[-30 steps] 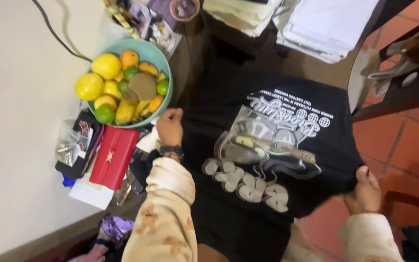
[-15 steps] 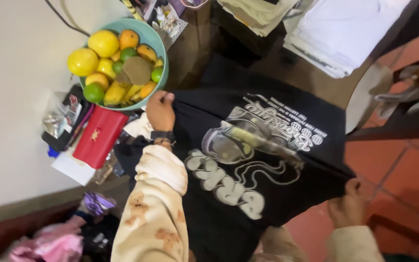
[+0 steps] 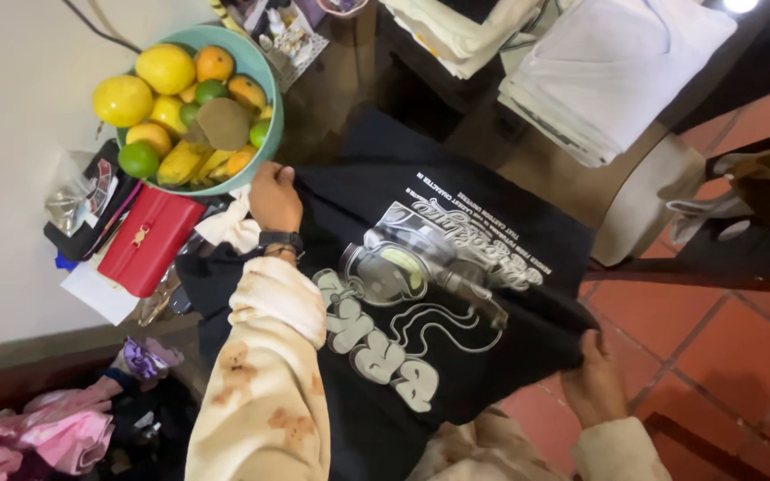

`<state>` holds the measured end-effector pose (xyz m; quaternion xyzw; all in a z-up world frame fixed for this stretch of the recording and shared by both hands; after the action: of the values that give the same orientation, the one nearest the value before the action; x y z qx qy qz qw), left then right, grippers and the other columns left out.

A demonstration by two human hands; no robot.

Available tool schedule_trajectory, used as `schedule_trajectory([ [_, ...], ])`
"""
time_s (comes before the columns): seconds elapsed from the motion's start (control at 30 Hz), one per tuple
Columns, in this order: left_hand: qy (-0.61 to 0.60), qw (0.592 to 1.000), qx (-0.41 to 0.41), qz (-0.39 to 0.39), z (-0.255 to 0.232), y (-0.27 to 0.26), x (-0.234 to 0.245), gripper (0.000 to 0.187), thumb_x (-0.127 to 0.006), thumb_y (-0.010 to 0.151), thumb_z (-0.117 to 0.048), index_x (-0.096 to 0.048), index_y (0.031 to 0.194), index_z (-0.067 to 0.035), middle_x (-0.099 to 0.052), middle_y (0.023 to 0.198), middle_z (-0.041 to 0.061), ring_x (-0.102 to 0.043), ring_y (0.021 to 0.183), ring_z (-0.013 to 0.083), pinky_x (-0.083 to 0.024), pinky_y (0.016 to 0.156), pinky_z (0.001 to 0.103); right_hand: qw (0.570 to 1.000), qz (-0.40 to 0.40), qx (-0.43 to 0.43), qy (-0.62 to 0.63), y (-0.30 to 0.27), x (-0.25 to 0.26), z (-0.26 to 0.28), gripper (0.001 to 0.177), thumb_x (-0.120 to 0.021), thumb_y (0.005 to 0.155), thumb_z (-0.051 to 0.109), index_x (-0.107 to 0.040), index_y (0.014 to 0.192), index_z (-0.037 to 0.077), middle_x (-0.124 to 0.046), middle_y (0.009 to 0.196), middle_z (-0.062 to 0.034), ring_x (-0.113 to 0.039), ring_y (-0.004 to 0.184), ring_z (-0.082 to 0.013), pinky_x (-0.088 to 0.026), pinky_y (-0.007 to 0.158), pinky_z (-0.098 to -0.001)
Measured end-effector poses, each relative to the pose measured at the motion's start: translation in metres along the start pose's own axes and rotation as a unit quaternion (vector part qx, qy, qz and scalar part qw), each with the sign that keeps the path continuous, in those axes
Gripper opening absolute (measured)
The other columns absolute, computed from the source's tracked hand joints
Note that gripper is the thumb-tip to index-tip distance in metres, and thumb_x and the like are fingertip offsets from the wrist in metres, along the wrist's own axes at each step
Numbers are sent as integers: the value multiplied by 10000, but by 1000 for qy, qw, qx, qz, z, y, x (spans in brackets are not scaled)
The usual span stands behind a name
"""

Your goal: The person folds a black t-shirt on a table, aligns the sleeves, and places it onto a stack of folded shirts. The person then picks up a pair of black socks and begins folding them together.

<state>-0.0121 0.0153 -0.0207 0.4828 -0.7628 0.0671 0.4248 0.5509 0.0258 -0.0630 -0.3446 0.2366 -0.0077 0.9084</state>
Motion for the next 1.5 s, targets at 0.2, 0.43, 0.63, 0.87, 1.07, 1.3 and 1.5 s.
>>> schedule_trajectory([
  [0.2, 50, 973, -11, 227, -15, 16, 5, 356, -830, 855, -313, -747, 931, 25, -712, 888, 256, -679, 855, 437, -507, 768, 492, 980, -56, -189, -32, -6, -17, 17, 531, -499, 1010, 399, -540, 1419, 63, -645, 1365, -100, -596, 1220, -277, -452, 1038, -442],
  [0.43, -58, 993, -81, 58, -36, 34, -10, 236, -729, 909, -200, -761, 1007, 12, -739, 933, 214, -692, 882, 389, -525, 792, 424, 999, -33, 24, 0, 15, -20, 30, 487, -545, 1043, 303, -459, 1456, 59, -551, 1430, -58, -547, 1282, -224, -451, 1098, -394],
  [0.63, -18, 967, 50, 249, -39, 45, -27, 263, -810, 855, -229, -766, 941, 15, -737, 825, 187, -691, 743, 281, -517, 744, 380, 981, -86, -170, -43, 33, -29, 45, 454, -497, 1048, 372, -572, 1360, 51, -637, 1355, -103, -599, 1200, -271, -459, 1034, -459],
  [0.87, -244, 951, 48, 183, -8, 63, -64, 234, -721, 942, -233, -730, 944, 1, -716, 813, 24, -625, 755, 137, -508, 728, 318, 996, -84, 0, 15, 51, -23, 53, 397, -510, 1072, 316, -494, 1397, 88, -592, 1364, -56, -574, 1259, -225, -473, 1098, -424],
  [1.07, -75, 924, 75, 367, -38, 63, -59, 270, -811, 863, -208, -756, 887, 55, -672, 721, 148, -576, 650, 216, -471, 644, 392, 986, -109, -119, -43, 50, -32, 65, 453, -480, 1072, 370, -556, 1402, 70, -617, 1392, -100, -590, 1225, -257, -466, 1033, -456],
  [1.3, -129, 951, 7, 281, -49, 55, -71, 300, -773, 878, -293, -736, 898, 4, -712, 766, 172, -653, 698, 271, -517, 688, 393, 998, -62, -18, -15, 55, -34, 73, 505, -531, 1028, 323, -515, 1445, 37, -613, 1411, -73, -611, 1220, -226, -478, 1040, -421],
  [1.5, 83, 942, -25, 324, -58, 50, -74, 304, -847, 804, -327, -765, 820, -35, -715, 811, 211, -674, 771, 392, -505, 711, 458, 991, -128, -12, -31, 65, -18, 75, 459, -548, 1065, 282, -564, 1401, -29, -648, 1343, -117, -628, 1154, -258, -476, 1020, -425],
])
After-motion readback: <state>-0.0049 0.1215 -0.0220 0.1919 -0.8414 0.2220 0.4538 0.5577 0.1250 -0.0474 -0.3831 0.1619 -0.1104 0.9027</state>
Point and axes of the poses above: each hand's wrist, its own y-axis towards the middle knuckle, its own x-axis out of the back of the hand, z = x × y, the point moved 2 cm from there along y, towards the middle knuckle
